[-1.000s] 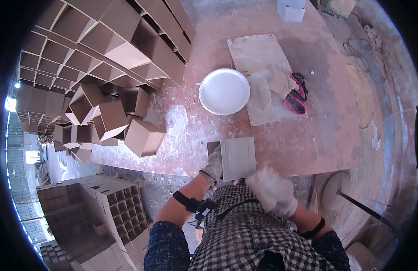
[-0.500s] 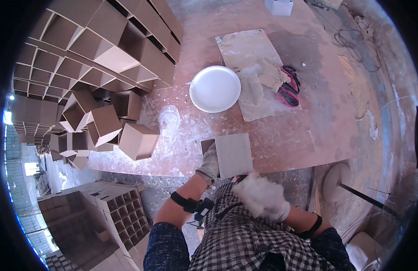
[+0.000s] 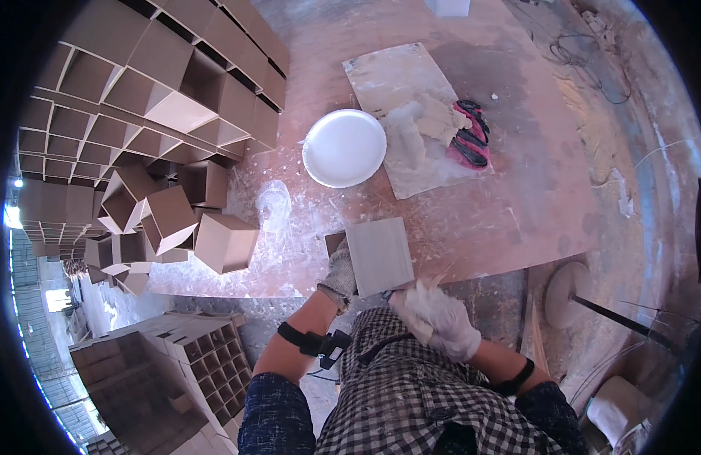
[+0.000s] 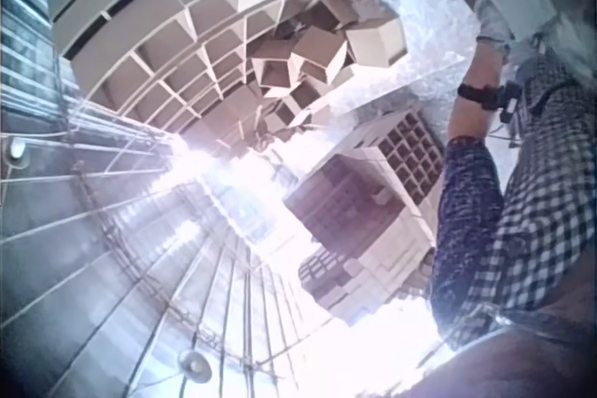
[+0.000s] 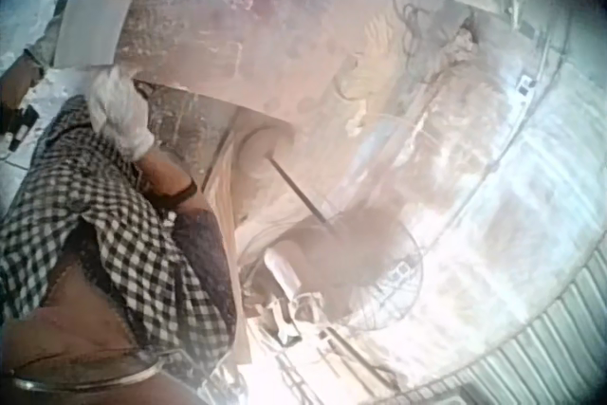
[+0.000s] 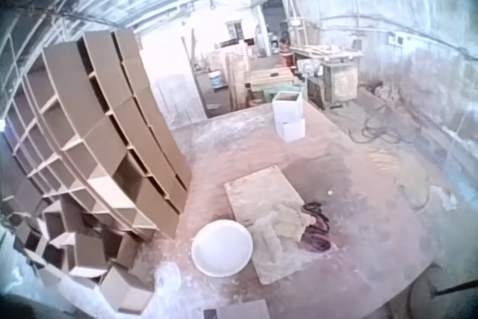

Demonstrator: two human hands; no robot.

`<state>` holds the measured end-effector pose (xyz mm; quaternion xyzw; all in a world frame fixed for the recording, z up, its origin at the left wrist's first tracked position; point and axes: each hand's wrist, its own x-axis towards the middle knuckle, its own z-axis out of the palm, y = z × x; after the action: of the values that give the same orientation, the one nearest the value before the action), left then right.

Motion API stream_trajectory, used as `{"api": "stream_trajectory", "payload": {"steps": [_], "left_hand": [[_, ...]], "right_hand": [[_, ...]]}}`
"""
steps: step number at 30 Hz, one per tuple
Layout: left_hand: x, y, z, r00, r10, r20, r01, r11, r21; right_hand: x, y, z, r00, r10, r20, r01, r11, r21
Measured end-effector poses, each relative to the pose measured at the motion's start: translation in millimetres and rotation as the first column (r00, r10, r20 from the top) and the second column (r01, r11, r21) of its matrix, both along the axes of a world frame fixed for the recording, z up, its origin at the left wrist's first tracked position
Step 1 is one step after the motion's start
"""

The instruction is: Applying a white paste or putty to the seams or surfaces of small wooden boxes using a cloth for finishing.

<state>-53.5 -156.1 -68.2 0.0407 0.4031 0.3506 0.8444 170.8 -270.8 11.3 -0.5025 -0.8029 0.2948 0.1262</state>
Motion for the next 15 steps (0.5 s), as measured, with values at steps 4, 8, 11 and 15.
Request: {"api": "stream_trajectory", "payload": {"steps": [4, 8, 11, 15], "left_hand": [[-14, -5, -30, 0.973, -0.073, -0.219, 0.114, 0.977, 0.181], [-9, 4, -26, 0.946, -0.21, -0.247, 0.274, 0.926, 0.261], [-6, 3, -46, 0.963, -0.113, -0.243, 0.178, 0.948, 0.265], [2, 4, -42, 0.912, -0.172, -0.373, 0.356, 0.784, 0.509]], "right_hand": [[27, -9, -1, 0.984, -0.138, -0.111, 0.159, 0.965, 0.211], [26, 77, 36, 0.96, -0.126, -0.252, 0.22, 0.893, 0.392], [-1, 114, 19, 0.923, -0.101, -0.371, 0.244, 0.9, 0.361], [-37, 84, 11, 0.951, -0.196, -0.239, 0.27, 0.901, 0.339]]}}
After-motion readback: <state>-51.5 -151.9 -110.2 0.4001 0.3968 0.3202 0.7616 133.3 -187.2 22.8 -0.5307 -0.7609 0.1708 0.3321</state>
